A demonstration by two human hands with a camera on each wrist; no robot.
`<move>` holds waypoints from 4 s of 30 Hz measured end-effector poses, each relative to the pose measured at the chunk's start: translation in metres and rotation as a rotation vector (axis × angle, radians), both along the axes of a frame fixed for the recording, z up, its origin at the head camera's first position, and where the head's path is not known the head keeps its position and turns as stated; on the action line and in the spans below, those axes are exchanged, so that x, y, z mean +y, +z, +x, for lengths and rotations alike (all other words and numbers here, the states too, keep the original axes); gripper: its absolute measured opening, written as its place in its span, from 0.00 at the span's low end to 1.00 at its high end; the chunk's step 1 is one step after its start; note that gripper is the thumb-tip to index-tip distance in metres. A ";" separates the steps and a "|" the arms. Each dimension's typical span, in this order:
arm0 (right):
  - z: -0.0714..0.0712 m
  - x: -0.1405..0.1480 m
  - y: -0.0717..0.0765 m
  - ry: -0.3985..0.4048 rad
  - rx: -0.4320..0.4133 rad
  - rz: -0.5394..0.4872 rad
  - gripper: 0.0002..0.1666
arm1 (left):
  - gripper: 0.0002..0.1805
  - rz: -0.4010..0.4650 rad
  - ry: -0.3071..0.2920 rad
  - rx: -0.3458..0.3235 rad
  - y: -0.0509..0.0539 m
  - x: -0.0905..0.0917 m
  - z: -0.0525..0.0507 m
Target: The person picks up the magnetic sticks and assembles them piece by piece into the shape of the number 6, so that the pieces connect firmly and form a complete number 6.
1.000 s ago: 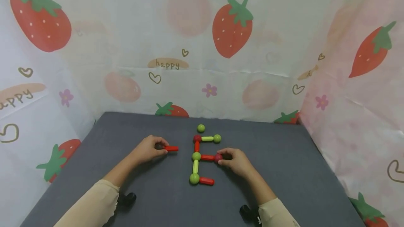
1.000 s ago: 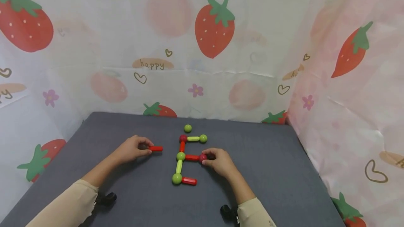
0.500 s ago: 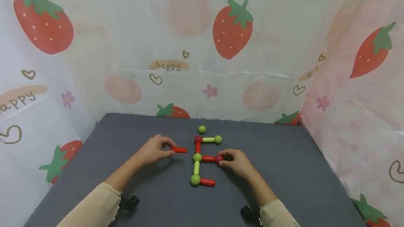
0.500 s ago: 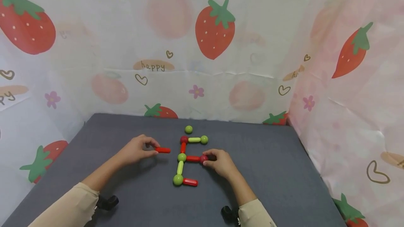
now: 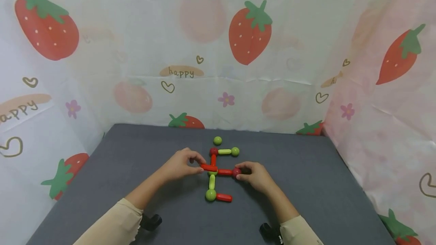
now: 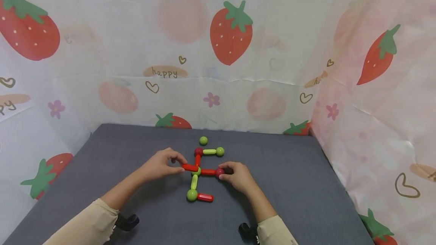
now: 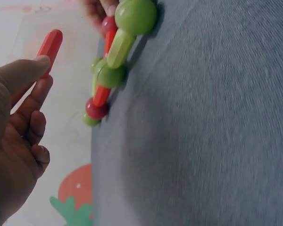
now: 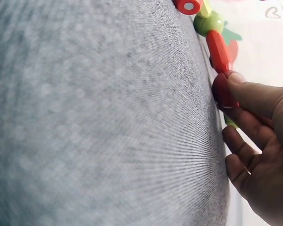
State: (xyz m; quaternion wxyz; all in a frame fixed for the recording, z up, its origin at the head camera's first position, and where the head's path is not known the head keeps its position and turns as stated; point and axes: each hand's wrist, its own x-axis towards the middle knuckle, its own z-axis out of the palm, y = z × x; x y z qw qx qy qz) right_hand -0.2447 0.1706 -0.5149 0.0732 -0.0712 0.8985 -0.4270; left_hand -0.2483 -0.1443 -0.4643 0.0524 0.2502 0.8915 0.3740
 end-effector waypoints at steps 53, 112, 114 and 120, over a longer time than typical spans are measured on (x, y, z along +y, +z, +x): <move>-0.001 0.001 0.000 0.014 0.028 -0.011 0.19 | 0.07 -0.298 -0.062 0.132 -0.039 0.072 0.000; -0.002 0.002 0.000 0.025 0.029 0.030 0.20 | 0.11 -0.180 -0.049 0.069 -0.046 0.073 -0.035; -0.002 0.002 0.000 0.039 0.039 0.041 0.20 | 0.10 -0.178 -0.053 0.071 -0.047 0.073 -0.035; 0.001 0.002 0.007 0.060 0.141 0.113 0.20 | 0.09 -0.179 -0.063 0.073 -0.046 0.073 -0.037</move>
